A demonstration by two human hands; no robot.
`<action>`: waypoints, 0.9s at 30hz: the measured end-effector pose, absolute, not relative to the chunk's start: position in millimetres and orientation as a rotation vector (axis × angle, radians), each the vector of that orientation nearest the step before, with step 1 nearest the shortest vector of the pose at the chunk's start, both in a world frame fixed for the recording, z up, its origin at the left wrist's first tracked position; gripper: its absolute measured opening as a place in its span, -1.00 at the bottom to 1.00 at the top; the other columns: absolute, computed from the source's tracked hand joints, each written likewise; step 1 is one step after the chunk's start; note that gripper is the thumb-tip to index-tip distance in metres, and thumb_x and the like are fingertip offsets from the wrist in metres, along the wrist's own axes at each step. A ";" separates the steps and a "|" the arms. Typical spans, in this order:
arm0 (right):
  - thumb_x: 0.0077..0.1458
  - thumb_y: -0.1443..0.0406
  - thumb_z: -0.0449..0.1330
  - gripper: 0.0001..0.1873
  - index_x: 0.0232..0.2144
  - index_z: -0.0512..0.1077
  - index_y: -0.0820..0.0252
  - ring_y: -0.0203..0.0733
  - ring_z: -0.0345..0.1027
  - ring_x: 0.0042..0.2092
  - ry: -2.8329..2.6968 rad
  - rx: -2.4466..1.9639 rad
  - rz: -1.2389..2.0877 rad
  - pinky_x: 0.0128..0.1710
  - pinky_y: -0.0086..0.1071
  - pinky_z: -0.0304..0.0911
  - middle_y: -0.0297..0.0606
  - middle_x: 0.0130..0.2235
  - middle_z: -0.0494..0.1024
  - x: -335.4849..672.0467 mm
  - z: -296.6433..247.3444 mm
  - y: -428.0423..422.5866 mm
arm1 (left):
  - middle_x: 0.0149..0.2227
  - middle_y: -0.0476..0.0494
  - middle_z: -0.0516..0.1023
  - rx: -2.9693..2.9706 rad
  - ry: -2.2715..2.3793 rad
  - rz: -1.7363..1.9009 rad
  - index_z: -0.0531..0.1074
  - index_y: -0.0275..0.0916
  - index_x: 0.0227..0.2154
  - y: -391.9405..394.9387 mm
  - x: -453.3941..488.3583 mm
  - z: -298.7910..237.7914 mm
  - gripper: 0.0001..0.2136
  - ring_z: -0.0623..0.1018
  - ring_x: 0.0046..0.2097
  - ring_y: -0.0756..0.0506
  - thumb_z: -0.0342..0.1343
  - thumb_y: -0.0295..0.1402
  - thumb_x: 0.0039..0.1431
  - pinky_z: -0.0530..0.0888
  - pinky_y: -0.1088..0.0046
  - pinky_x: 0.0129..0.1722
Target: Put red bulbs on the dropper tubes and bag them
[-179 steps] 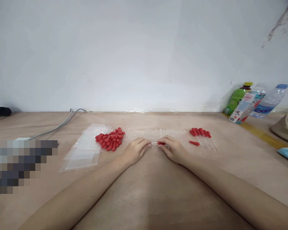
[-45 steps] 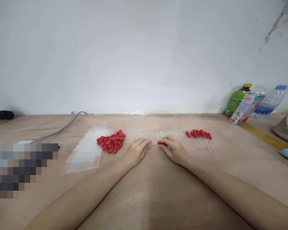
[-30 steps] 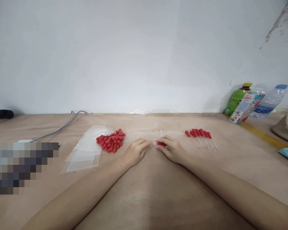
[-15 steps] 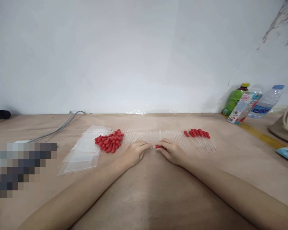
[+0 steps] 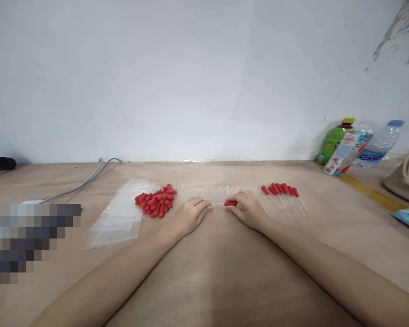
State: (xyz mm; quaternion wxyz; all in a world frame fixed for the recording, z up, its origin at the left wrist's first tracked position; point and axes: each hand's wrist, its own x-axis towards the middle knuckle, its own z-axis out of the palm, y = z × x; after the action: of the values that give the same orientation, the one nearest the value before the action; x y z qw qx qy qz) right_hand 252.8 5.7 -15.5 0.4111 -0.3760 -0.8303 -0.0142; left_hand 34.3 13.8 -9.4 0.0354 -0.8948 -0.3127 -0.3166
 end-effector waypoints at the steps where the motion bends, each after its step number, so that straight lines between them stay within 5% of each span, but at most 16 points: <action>1: 0.00 0.31 0.14 -0.93 -0.40 0.38 0.19 -0.23 0.24 -0.35 -2.112 -0.927 -0.018 -0.28 -0.29 0.12 -0.28 -0.43 0.47 252.8 -15.0 4.9 | -0.38 -0.16 0.45 -2.770 -0.981 -0.979 0.39 -0.30 -0.27 13.0 34.0 -9.1 -0.79 0.44 -0.34 -0.04 -0.12 -0.37 0.19 0.41 0.45 -0.32; 27: 0.05 0.29 0.06 -0.89 -0.41 0.37 0.20 -0.22 0.26 -0.36 -2.181 -0.781 0.120 -0.33 -0.32 0.20 -0.23 -0.44 0.45 242.7 -8.8 2.3 | -0.38 -0.11 0.50 -2.871 -1.065 -1.041 0.42 -0.27 -0.30 4.2 39.3 -6.3 -0.79 0.46 -0.34 -0.02 -0.12 -0.38 0.18 0.39 0.48 -0.32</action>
State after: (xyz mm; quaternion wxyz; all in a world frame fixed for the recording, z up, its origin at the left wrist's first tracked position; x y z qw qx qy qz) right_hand 242.7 2.3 -8.8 0.3993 -0.3085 -0.8620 0.0474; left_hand 39.3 4.2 -6.3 -0.0463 -0.8868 -0.3289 -0.3215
